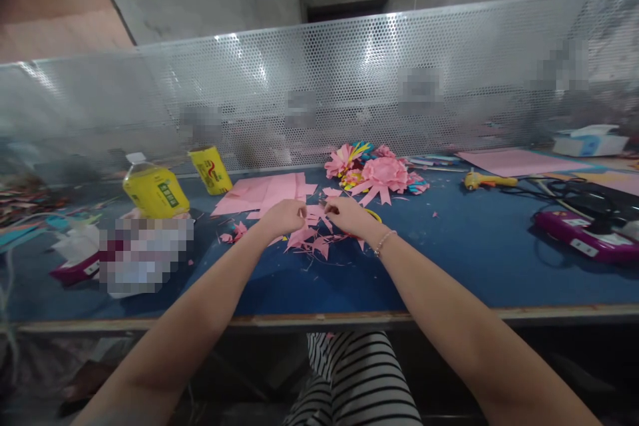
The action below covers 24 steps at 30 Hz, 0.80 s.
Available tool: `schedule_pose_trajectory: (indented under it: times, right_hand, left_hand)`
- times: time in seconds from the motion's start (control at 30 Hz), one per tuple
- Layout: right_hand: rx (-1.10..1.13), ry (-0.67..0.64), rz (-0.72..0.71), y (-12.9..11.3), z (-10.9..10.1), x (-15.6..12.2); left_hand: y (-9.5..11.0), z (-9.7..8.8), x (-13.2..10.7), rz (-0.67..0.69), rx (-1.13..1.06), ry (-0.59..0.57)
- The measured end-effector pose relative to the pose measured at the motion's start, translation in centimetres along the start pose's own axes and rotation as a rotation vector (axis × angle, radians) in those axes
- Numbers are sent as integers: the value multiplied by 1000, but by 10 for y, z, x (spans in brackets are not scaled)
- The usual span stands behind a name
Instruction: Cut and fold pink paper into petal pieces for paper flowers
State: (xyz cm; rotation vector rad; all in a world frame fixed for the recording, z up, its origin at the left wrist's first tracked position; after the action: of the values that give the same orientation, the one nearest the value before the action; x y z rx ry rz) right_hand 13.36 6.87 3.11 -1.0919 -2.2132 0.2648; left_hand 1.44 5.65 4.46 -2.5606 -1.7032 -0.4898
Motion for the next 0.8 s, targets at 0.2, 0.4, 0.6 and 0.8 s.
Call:
schedule_pose_trajectory:
  times: [0.2, 0.4, 0.6, 0.8]
  right_hand:
    - [-56, -55, 16, 3, 4, 0]
    - [-66, -57, 22, 6, 5, -1]
    - [-86, -89, 24, 3, 8, -2]
    - [-135, -152, 21, 4, 13, -4]
  left_hand:
    - [-64, -9, -4, -279, 172, -229]
    - [-111, -28, -13, -504, 314, -178]
    - [-77, -27, -5, -248, 265, -83]
    - [-28, 9, 6, 44, 18, -148]
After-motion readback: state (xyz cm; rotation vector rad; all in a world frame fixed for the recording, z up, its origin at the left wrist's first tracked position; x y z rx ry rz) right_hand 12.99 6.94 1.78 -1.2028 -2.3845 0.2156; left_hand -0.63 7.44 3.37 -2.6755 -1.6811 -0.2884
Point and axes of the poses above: each hand's wrist, its own x-axis towards the middle knuckle, its own z-axis out of the palm, y = z × x, the point moved 8 cm from there along x, towards the middle knuckle, and after that the axes turned 3 degrees about x, right-handed, at the moved point
